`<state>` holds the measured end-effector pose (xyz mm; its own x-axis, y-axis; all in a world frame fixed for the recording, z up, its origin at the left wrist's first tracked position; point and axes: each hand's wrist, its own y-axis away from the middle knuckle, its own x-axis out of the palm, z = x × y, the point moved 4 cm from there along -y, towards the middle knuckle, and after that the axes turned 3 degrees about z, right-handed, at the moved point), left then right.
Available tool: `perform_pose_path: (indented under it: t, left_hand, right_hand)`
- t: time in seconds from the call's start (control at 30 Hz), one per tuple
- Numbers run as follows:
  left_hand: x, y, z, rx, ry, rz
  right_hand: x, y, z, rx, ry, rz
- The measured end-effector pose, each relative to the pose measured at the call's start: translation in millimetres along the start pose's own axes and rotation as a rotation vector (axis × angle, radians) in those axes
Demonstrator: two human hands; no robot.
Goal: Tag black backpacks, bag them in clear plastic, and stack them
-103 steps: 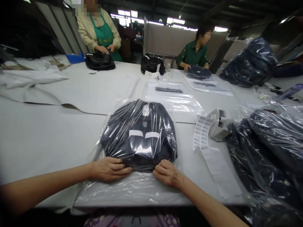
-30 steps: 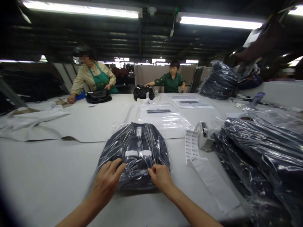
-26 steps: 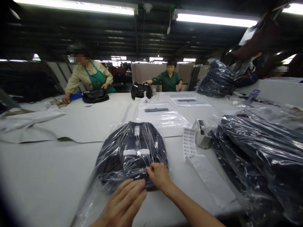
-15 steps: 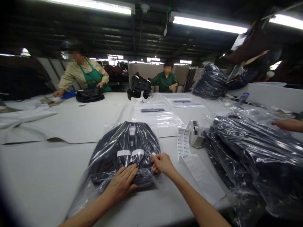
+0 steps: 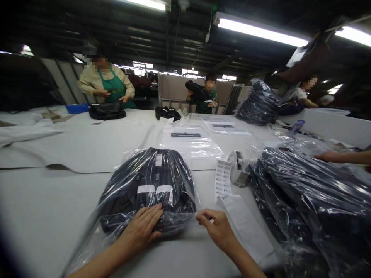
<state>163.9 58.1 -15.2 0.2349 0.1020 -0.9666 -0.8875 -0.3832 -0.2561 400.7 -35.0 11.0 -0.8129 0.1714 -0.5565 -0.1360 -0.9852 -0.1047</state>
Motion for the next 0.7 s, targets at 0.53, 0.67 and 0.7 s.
perform_pose_path:
  t: [0.53, 0.67, 0.7]
  left_hand:
    - [-2.5, -2, -1, -0.085, 0.193, 0.086]
    - [-10.9, -2, 0, -0.099, 0.376, 0.081]
    - [-15.7, -1, 2, -0.103, 0.416, 0.061]
  right_hand:
    - [40, -36, 74, -0.292, -0.596, -0.134]
    - [114, -66, 74, -0.379, -0.426, 0.159]
    - [123, -71, 66, -0.366, -0.383, 0.207]
